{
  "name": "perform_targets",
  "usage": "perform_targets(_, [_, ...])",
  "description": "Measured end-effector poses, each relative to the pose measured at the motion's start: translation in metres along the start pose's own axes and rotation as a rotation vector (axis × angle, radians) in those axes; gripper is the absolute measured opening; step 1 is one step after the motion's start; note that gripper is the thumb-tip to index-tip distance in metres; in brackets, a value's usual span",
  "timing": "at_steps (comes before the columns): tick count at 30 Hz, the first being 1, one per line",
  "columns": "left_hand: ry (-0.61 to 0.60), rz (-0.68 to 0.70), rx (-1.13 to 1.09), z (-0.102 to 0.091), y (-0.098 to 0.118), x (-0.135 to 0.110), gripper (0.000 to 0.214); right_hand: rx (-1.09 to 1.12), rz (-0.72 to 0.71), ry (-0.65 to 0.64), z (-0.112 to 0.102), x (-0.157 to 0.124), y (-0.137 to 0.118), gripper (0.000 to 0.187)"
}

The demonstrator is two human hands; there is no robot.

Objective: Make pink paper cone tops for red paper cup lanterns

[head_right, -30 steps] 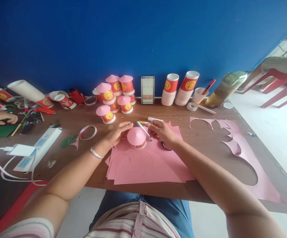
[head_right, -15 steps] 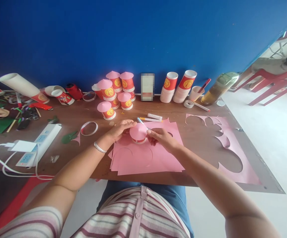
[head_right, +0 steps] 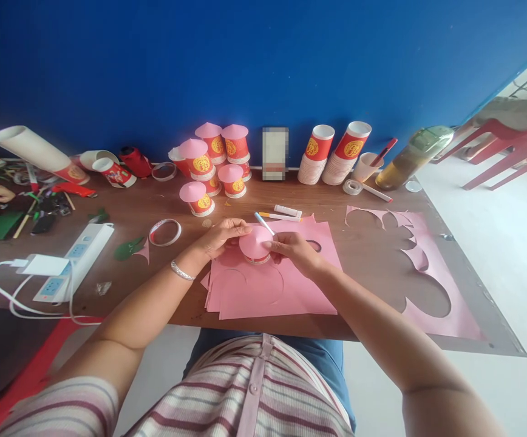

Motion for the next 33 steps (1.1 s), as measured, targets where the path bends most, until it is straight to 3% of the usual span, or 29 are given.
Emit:
perform_targets(9, [-0.013, -0.049, 0.005, -0.001, 0.0, -0.003, 0.05, 0.023, -0.004, 0.003, 0.0, 0.002, 0.003, 0.045])
perform_targets(20, [-0.071, -0.121, -0.156, 0.0, -0.016, 0.003, 0.047, 0.045, 0.008, 0.017, -0.002, 0.003, 0.003, 0.046])
perform_targets(33, [-0.087, -0.127, -0.202, -0.001, -0.02, 0.003, 0.043, 0.068, 0.007, 0.011, -0.002, 0.005, 0.006, 0.046])
Point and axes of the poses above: each hand's wrist, its own x-axis towards the middle knuckle, its own z-axis out of the palm, y = z × x, the point moved 10 cm from there along x, towards the middle knuckle, and after that the axes turned 14 degrees about -x, right-handed, at the moved point
